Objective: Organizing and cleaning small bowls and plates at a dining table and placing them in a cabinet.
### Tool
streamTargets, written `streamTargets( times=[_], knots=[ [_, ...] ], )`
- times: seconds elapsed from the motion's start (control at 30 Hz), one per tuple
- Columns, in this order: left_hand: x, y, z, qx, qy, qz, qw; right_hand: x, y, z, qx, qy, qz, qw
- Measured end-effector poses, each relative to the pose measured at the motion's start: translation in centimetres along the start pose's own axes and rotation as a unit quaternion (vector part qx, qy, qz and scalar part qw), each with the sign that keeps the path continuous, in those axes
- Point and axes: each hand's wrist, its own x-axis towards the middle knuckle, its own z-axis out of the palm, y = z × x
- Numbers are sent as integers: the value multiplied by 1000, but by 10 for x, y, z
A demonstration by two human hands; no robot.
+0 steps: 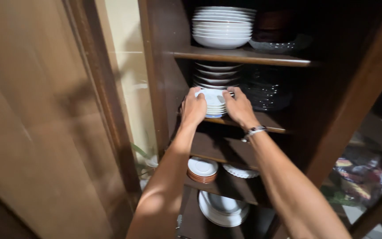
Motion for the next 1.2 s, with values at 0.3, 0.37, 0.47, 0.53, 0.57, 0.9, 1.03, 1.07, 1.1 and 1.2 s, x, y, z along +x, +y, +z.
streamTargets(
  times=[0.3,0.37,0.47,0.53,0.57,0.9,1.03,1.07,1.1,1.2],
  knots=[
    [-37,12,-22,32,-1,70,997,-23,10,-25,-58,-128,-185,973],
    [-46,19,-30,12,-8,58,998,-24,8,-23,-59,-130,-173,975],
    [-48,21,-42,3,-7,64,998,-23,1,-16,-70,-128,-168,975],
    [-49,17,-43,11,-2,78,997,-23,0,-8,-83,-125,-170,974],
    [-50,14,-43,16,9,79,997,-22,-1,-3,-72,-123,-182,973],
    [-66,-9,-36,-19,122,196,973,-29,-2,-4,20,-148,-155,977],
    [-74,-9,-39,44,112,227,966,-26,1,1,61,-153,-165,972],
    [-76,-7,-40,69,119,236,962,-26,-1,2,50,-150,-165,974],
    [-80,-4,-40,92,125,243,958,-26,-1,2,36,-147,-163,975],
    [-73,-15,-31,101,129,275,948,-29,-8,-1,4,-148,-147,978]
  ],
)
